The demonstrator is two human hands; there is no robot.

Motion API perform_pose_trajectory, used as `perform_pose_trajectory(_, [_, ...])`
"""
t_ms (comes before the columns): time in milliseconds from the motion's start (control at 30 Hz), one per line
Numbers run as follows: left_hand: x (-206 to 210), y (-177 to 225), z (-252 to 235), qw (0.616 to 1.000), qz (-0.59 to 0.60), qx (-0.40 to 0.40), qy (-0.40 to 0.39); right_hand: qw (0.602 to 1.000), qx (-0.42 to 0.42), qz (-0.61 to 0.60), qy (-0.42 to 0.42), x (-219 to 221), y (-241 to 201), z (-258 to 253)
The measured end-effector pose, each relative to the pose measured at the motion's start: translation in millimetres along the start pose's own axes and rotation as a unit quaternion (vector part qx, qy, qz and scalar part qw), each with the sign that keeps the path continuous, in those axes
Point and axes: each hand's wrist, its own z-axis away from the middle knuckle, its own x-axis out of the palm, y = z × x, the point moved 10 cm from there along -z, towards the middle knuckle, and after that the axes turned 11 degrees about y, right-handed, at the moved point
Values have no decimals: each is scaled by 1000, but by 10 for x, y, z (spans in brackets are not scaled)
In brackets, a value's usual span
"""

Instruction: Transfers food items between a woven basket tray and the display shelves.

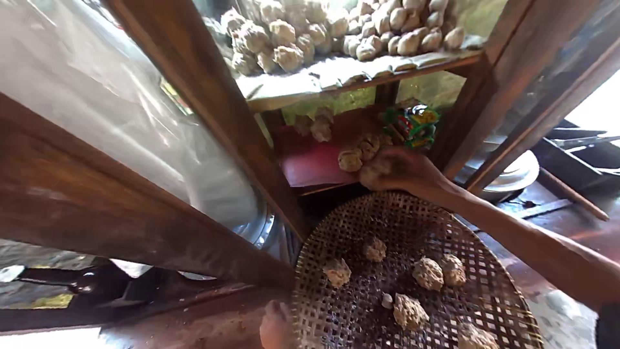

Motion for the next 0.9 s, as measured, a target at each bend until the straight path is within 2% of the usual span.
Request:
perform_pose_trajectory(100, [8,-12,-8,1000,6,-10,-21,991,-99,69,52,416,-290,-1015])
perform_pose_trajectory(233, [11,-7,-26,999,13,-14,-39,971,-166,139,101,934,-350,-2101])
perform_pose_trajectory(367, [19,-15,-10,1000,-5,-13,-28,964,-132,225,46,1310,-222,-2535])
perform_pose_trajectory(467, [42,-31,9,1000,-5,-18,-21,959,-124,250,48,1413,24,-2764])
perform_pose_trajectory(633, [30,-24,47,1000,14,-1,-14,944,-123,305,0,1395,45,-2801])
perform_pose_trajectory(700, [36,-16,59,1000,14,12,-2,944,-120,306,-7,1265,-79,-2622])
perform_pose_trajectory(800, [52,-8,41,999,8,28,27,963,-140,227,32,875,-344,-2078])
perform_pose_trajectory(900, [44,4,64,1000,7,26,6,972,-174,156,5,467,-401,-1050])
